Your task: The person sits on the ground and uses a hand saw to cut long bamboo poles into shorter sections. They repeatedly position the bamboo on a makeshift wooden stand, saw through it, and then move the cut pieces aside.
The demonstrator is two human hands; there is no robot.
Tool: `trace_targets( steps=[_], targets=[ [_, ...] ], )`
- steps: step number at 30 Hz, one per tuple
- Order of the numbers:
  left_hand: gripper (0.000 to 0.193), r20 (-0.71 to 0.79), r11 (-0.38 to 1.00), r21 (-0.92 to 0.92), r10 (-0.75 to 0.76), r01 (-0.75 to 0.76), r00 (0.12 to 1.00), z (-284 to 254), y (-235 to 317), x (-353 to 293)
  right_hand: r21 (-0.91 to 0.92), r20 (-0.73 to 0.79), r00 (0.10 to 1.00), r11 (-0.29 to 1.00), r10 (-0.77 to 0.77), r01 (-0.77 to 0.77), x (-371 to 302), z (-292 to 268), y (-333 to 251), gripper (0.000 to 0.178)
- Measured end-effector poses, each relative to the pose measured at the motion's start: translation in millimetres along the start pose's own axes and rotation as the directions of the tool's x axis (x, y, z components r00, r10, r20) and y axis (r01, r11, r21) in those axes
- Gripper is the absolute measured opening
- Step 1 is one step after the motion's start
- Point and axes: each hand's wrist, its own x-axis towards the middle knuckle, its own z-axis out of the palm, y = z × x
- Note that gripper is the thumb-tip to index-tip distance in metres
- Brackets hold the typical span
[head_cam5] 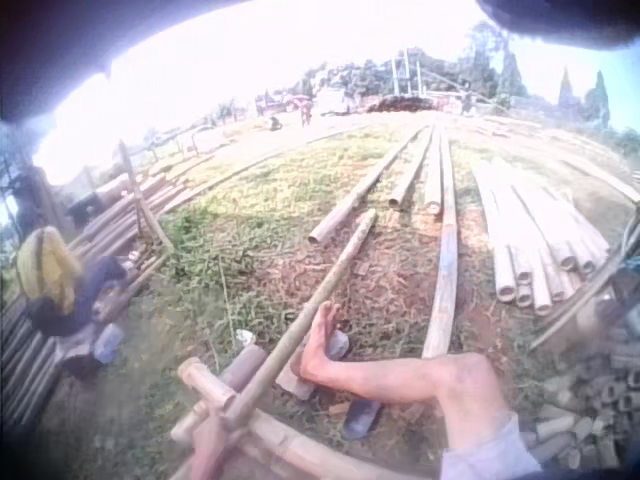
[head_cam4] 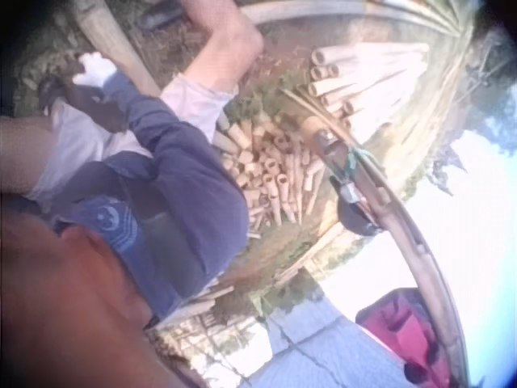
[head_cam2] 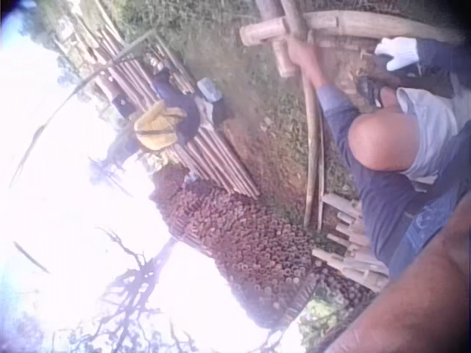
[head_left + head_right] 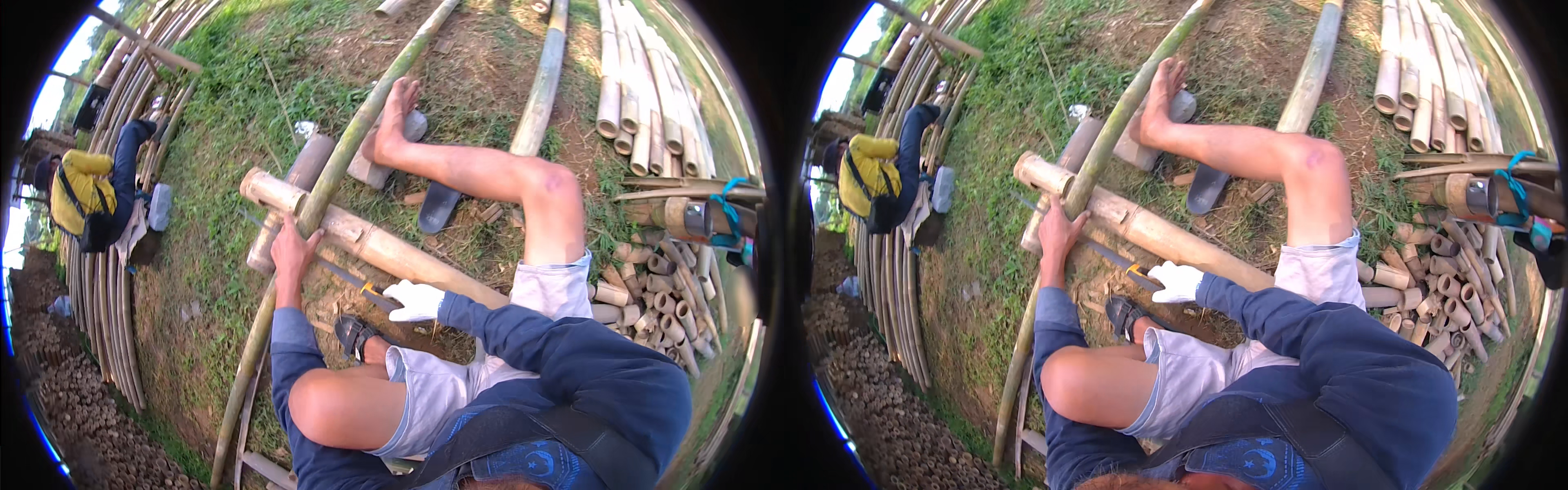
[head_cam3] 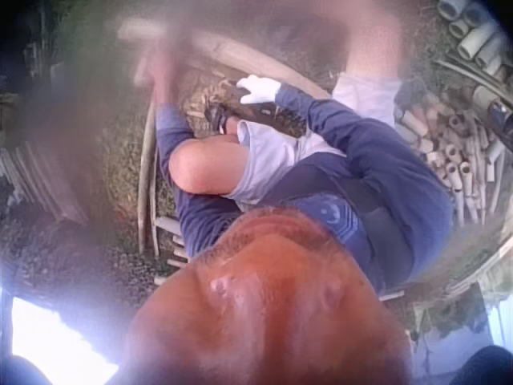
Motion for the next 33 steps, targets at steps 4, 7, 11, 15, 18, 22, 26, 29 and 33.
trace_targets(
  steps=[4,7,11,15,18,22,26,29,33],
  targets=[
    [0.060,0.105,1.000,0.019,0.022,-0.024,0.994,-24,40,-10,0.398,-0.293,0.952,0.893,-0.093,0.209,17,-64,-6,0.080],
    [0.056,0.288,0.955,-0.296,0.111,-0.022,0.951,-86,65,-38,0.935,-0.292,0.955,0.227,0.057,0.273,20,-124,-59,0.087],
    [0.052,0.352,0.907,-0.417,0.107,0.054,0.930,-164,111,-88,0.908,-0.372,0.908,-0.278,-0.192,0.313,34,-173,-115,0.086],
    [0.042,0.335,0.881,-0.467,0.095,0.078,0.937,-210,133,-135,0.903,-0.428,0.874,-0.143,-0.231,0.404,-29,-176,-153,0.105],
    [0.079,0.448,0.944,-0.329,0.163,-0.008,0.879,-210,127,-149,0.881,-0.469,0.833,-0.225,-0.294,0.417,-61,-168,-148,0.095],
    [0.047,0.371,0.844,-0.536,0.216,0.018,0.903,-220,227,-157,0.811,-0.567,0.808,-0.278,-0.158,0.515,-108,-186,-119,0.075],
    [0.048,0.352,0.775,-0.626,0.381,-0.088,0.855,-195,312,-110,0.734,-0.639,0.767,0.256,-0.052,0.629,-181,-243,-108,0.061],
    [0.053,0.249,0.638,-0.717,0.611,-0.281,0.752,-161,410,-59,0.601,-0.798,0.585,0.266,0.147,0.753,-206,-298,-65,0.052],
    [0.052,0.291,0.541,-0.818,0.683,-0.196,0.670,-161,538,-2,0.341,-0.921,0.309,0.110,0.238,0.934,-231,-404,-14,0.041]
  ],
)
